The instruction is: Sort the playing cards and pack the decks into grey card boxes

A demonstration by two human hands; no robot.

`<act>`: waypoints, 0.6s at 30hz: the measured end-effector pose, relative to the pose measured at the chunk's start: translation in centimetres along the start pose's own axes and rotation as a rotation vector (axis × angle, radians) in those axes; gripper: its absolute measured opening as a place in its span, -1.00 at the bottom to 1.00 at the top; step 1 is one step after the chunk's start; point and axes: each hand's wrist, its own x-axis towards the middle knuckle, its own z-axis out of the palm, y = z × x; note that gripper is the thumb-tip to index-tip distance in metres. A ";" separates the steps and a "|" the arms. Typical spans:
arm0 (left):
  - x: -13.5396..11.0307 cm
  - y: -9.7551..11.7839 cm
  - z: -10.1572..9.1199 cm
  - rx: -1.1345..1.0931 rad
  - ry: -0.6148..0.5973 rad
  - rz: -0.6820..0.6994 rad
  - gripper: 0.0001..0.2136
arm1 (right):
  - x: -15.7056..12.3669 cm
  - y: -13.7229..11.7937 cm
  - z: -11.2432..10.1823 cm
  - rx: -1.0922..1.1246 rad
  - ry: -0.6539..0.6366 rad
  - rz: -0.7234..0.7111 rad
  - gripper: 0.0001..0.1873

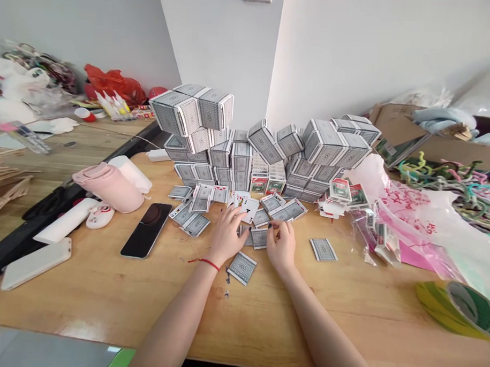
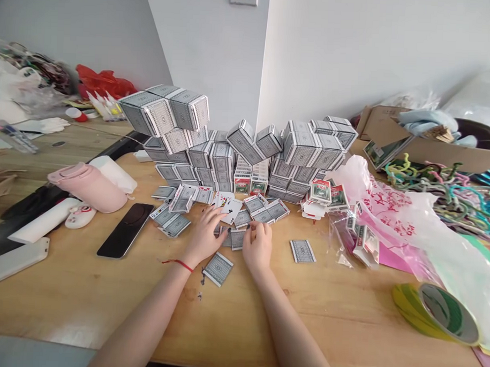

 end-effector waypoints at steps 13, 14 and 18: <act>0.5 0.1 0.8 0.069 -0.037 0.008 -0.72 | -0.2 -0.1 0.3 0.134 -0.204 0.058 -0.81; 0.5 0.0 0.9 0.067 -0.033 0.011 -0.74 | -0.2 -0.1 0.3 0.143 -0.216 0.062 -0.81; 0.4 -0.3 1.2 0.092 0.010 -0.009 -0.76 | -0.2 -0.1 0.3 0.165 -0.264 0.070 -0.80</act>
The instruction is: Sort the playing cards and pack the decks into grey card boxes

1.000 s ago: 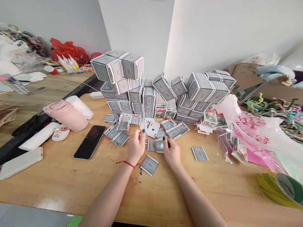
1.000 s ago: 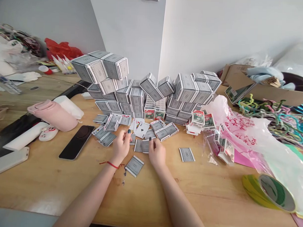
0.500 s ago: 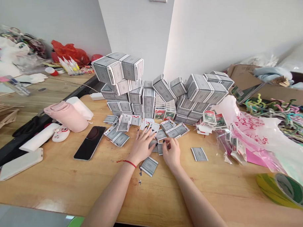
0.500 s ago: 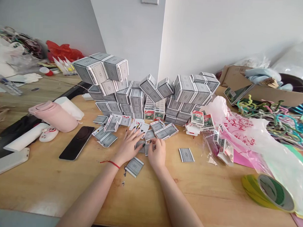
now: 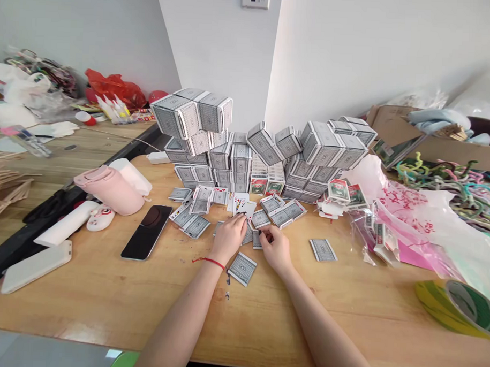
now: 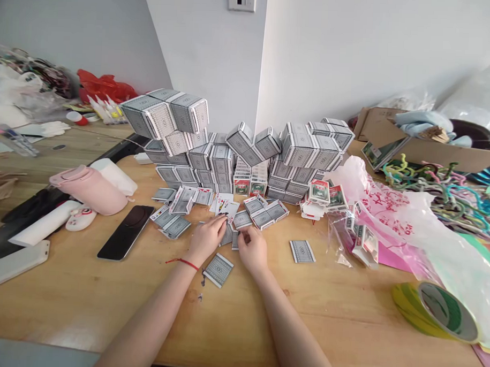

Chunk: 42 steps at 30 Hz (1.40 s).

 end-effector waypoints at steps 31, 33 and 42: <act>-0.3 1.4 -0.7 -0.316 0.124 0.202 -0.74 | 1.2 0.1 -1.5 0.629 0.119 0.335 -0.71; -0.1 1.2 -0.9 -0.274 0.112 0.130 -0.69 | 1.2 0.1 -1.5 0.639 0.164 0.342 -0.77; -0.3 0.2 -4.5 -0.282 -0.181 0.036 -0.46 | 1.6 0.6 -1.7 0.769 0.272 0.351 -0.82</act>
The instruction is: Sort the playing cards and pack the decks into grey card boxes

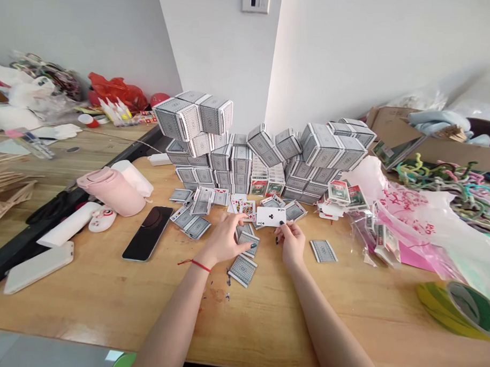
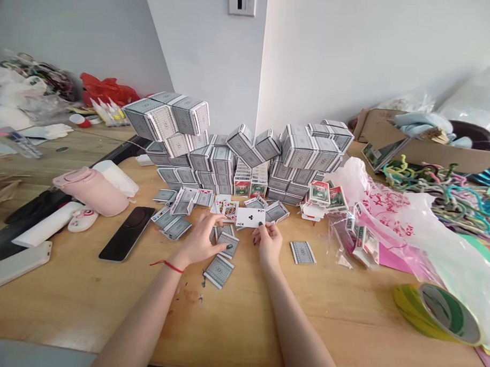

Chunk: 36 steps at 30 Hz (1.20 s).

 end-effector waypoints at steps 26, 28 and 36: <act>1.1 -2.7 1.8 -0.801 0.387 -0.425 -0.74 | 0.0 0.5 0.3 0.056 -0.274 -0.004 -0.69; 1.2 -3.0 1.8 -0.814 0.457 -0.508 -0.74 | -0.1 0.5 0.4 0.074 -0.350 -0.007 -0.54; 1.1 -3.6 2.2 -0.860 0.544 -0.615 -0.70 | -0.9 -0.4 0.4 0.016 -0.525 0.062 -0.37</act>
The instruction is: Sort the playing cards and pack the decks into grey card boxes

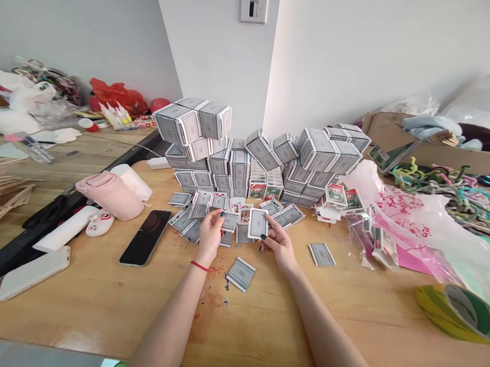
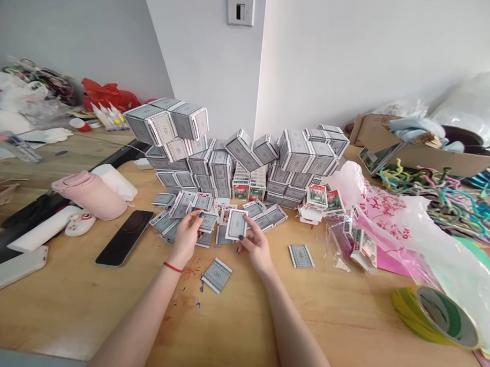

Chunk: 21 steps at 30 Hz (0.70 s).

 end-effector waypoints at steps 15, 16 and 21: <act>0.0 0.1 -0.1 -0.002 0.024 0.007 -0.73 | -0.5 -0.3 0.4 -0.004 -0.146 0.081 -0.38; 0.1 0.1 -0.2 -0.009 0.029 0.004 -0.72 | -0.5 -0.2 0.4 -0.003 -0.145 0.077 -0.39; 0.1 0.1 -0.3 -0.014 0.027 -0.004 -0.73 | -0.4 0.1 0.4 -0.042 -0.175 0.094 -0.41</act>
